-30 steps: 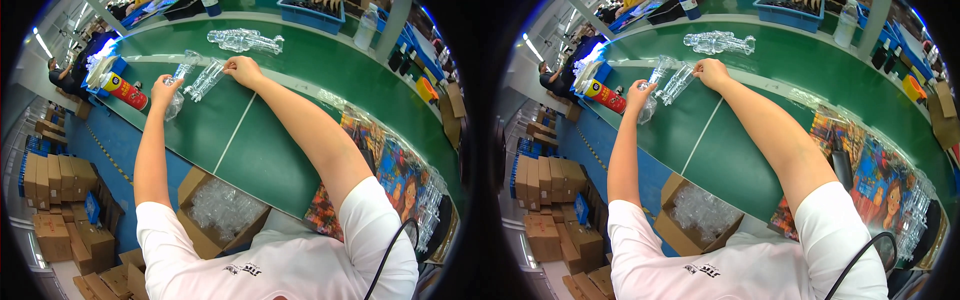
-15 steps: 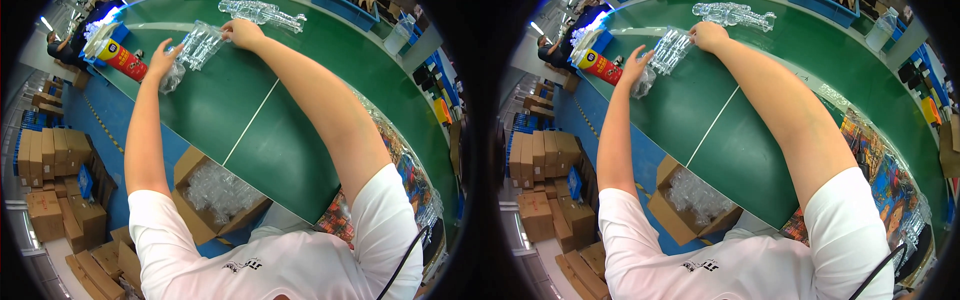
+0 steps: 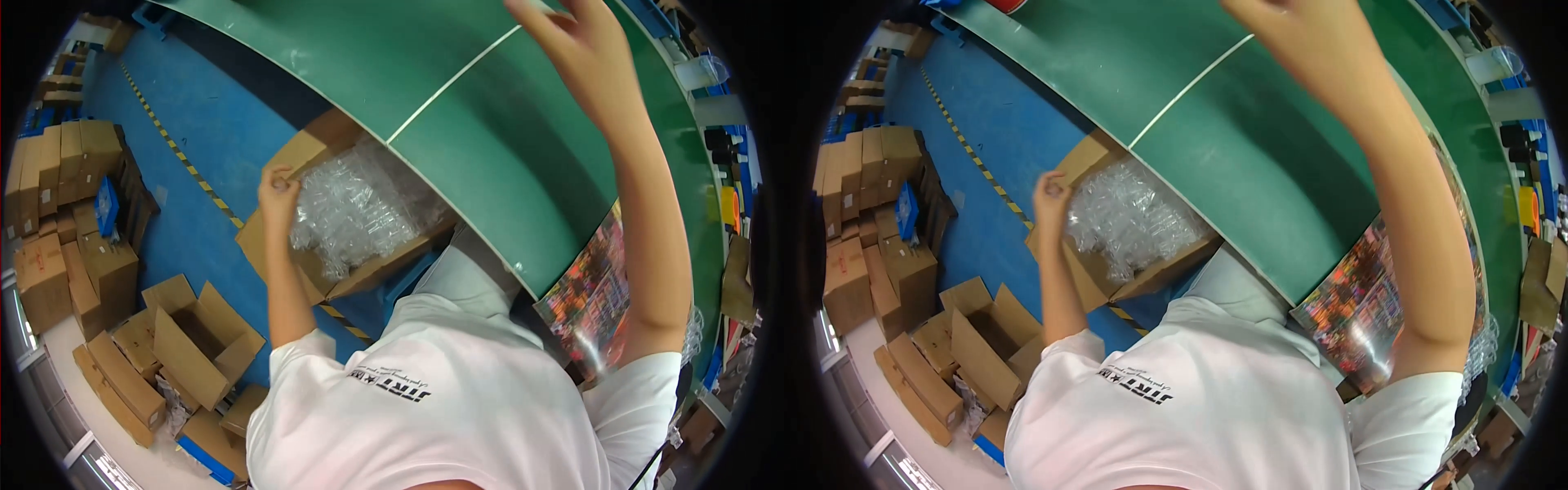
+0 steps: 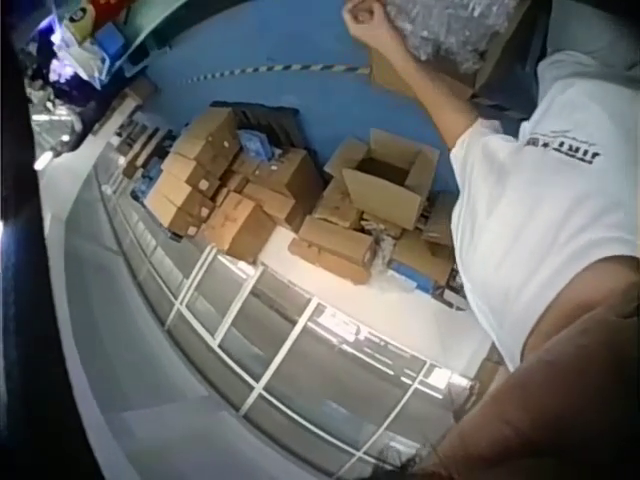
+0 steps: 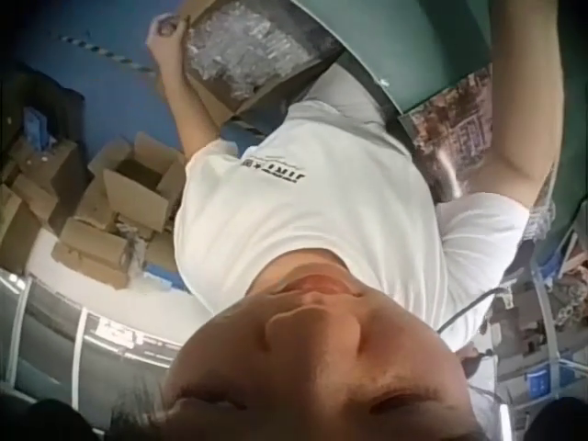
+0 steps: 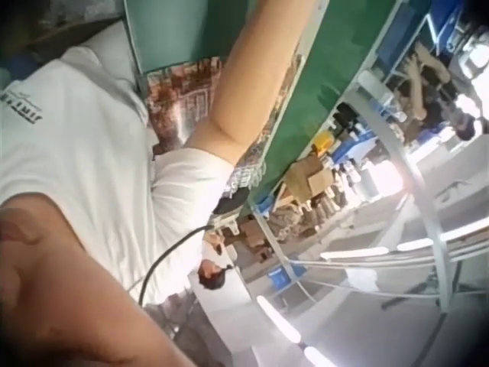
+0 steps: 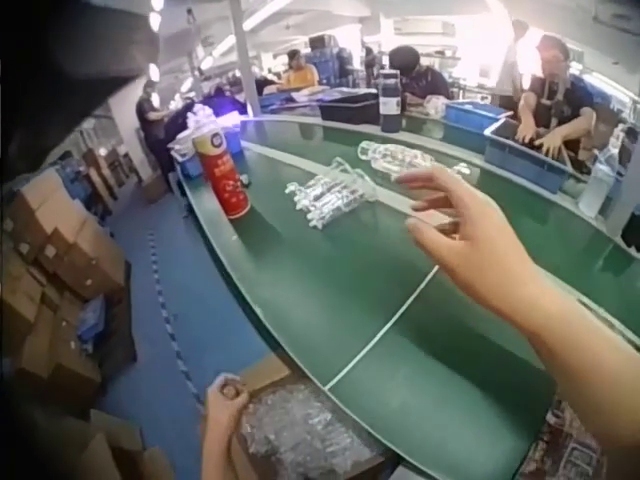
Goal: The recorder is packaging plastic components into bags and sealing them at a factory workbench.
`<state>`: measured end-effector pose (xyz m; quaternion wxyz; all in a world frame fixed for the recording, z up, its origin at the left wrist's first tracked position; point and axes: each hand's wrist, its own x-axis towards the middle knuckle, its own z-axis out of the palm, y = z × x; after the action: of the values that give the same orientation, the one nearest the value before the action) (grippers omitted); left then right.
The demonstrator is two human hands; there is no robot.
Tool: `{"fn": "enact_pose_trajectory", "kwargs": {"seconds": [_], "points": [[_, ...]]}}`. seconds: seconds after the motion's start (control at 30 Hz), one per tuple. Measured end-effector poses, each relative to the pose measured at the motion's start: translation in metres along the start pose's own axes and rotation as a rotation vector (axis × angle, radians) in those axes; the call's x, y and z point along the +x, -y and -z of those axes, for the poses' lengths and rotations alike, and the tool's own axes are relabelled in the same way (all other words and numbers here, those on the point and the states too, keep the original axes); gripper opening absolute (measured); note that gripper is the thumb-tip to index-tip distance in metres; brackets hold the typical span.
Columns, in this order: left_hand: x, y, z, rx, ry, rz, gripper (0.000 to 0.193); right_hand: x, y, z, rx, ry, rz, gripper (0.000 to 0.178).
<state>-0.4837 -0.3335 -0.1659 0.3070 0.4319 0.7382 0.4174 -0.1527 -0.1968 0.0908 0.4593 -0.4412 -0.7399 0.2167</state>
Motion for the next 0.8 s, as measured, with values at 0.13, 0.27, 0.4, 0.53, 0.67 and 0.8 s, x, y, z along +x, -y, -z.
{"fn": "enact_pose_trajectory", "kwargs": {"seconds": [0.13, 0.27, 0.4, 0.53, 0.67, 0.8], "points": [[-0.008, 0.199, -0.027, 0.342, 0.045, 0.041, 0.049, -0.112, 0.055, 0.042, -0.072, 0.409, -0.006, 0.032], [0.013, 0.209, -0.070, 0.928, 0.238, -0.055, 0.051, -0.191, 0.068, 0.079, -0.140, 0.400, -0.052, 0.031], [0.046, 0.193, -0.093, 1.072, 0.445, -0.042, 0.049, -0.259, 0.066, 0.095, -0.094, 0.097, -0.330, 0.029], [0.060, 0.242, -0.069, 1.244, 0.501, -0.015, 0.040, -0.266, 0.061, 0.089, -0.051, 0.002, -0.413, 0.029], [0.047, 0.219, -0.066, 1.128, 0.314, -0.060, 0.024, -0.262, 0.056, 0.079, -0.037, 0.019, -0.363, 0.027], [0.018, 0.173, -0.041, 0.840, 0.043, -0.259, 0.023, -0.254, 0.055, 0.070, 0.015, 0.072, -0.328, 0.027]]}}
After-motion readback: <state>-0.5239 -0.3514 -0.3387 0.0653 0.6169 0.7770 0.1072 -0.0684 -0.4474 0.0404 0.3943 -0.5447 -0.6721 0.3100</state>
